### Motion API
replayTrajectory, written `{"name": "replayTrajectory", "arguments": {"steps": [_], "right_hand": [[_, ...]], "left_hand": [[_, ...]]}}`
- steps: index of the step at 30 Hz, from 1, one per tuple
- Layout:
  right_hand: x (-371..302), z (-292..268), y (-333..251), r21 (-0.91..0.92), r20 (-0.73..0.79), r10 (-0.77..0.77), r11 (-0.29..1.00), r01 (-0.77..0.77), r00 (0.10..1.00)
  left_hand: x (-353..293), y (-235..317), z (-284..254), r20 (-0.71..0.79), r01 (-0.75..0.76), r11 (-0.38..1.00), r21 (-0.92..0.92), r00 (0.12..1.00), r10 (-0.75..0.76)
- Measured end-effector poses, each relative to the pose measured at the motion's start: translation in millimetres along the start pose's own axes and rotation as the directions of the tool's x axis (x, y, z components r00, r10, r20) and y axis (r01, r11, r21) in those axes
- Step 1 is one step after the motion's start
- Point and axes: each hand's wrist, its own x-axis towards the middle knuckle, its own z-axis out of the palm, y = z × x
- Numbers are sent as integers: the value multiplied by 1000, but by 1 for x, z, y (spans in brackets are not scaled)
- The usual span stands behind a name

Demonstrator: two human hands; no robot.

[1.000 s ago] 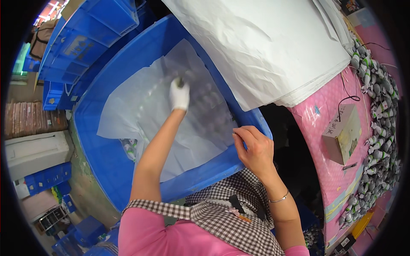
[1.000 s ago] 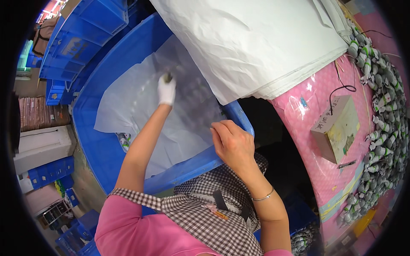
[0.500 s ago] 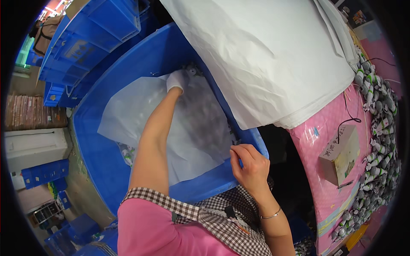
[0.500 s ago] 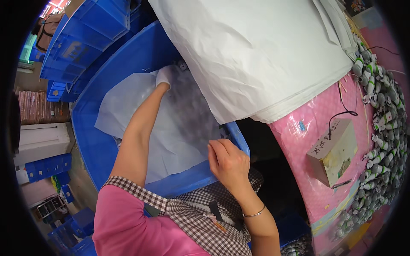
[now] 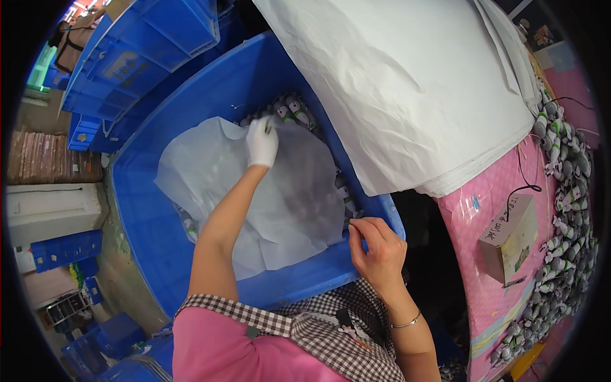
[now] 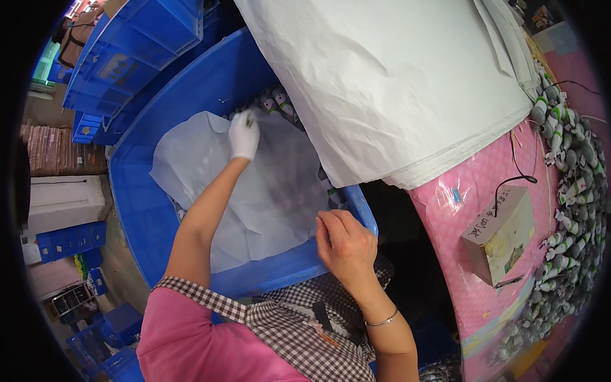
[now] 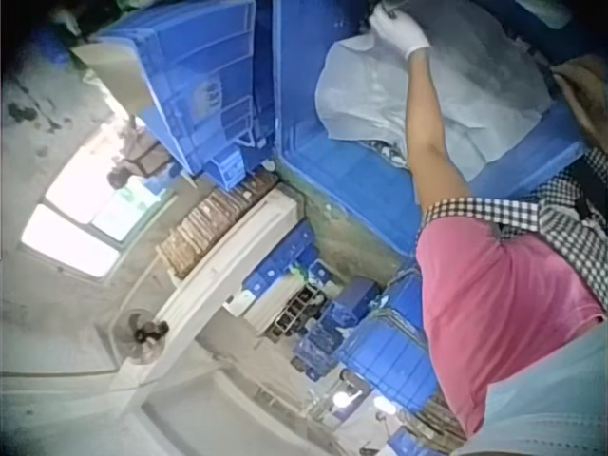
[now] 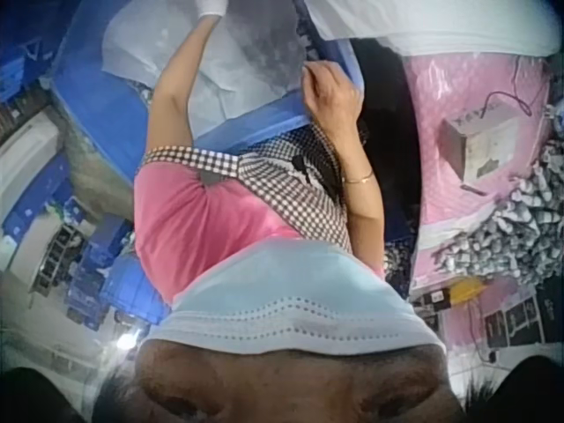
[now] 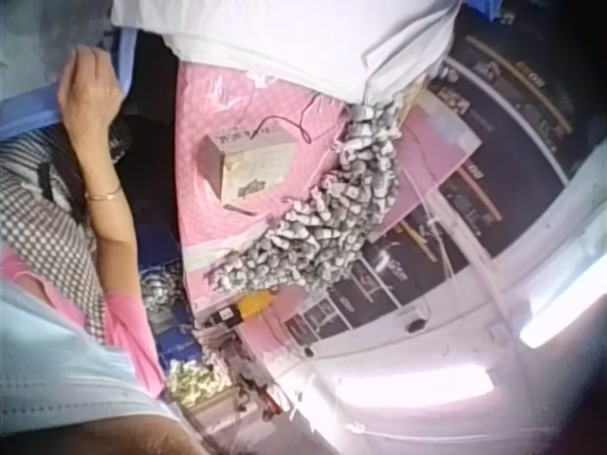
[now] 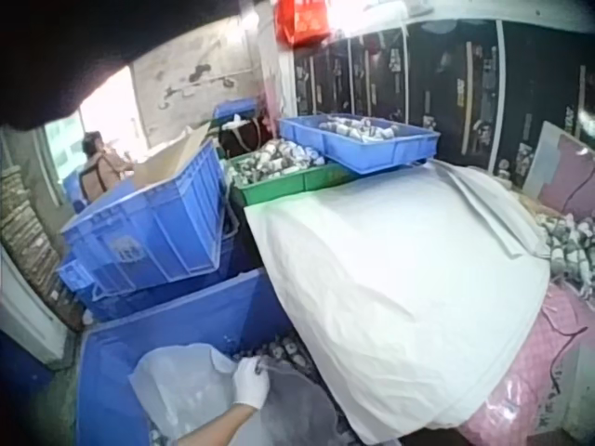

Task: Wiping small toy figures and placing them into a blue storage crate.

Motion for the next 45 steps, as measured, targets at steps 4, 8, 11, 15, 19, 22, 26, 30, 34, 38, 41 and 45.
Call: {"name": "replayTrajectory", "arguments": {"steps": [4,8,11,15,19,22,26,30,34,38,41,45], "right_hand": [[1,3,-1,19,-7,-8,1000,8,1000],[4,3,0,30,-20,-10,999,11,1000],[2,3,-1,28,-38,25,999,-24,999],[2,7,-8,36,16,31,999,-32,999],[-1,9,-8,-25,17,-62,998,62,998],[-4,5,-5,-73,62,6,997,-2,998],[-2,2,-15,-119,125,43,992,-28,991],[17,3,-19,-244,564,67,966,88,823],[55,63,-12,-119,955,-3,913,390,297],[51,122,43,-201,954,283,845,495,-96],[48,123,63,-245,862,440,795,555,-250],[45,123,64,-286,817,485,810,512,-311]], "left_hand": [[67,7,40,201,293,923,-251,948,-247],[64,30,31,219,144,973,-182,970,-102],[14,50,-6,252,-91,980,-178,958,135],[-90,53,-42,700,-517,852,84,639,319],[-132,81,-27,693,-341,940,16,682,235],[-135,97,-28,635,-298,941,161,761,133],[-121,52,-105,508,-78,987,-143,850,141],[-134,-51,-217,227,255,915,312,916,-332],[-137,-137,-250,153,744,660,101,644,-750],[-113,-159,-210,181,756,645,113,623,-761],[-119,-199,-217,-47,869,446,216,466,-884],[-119,-236,-236,-222,644,461,611,698,-681]]}}
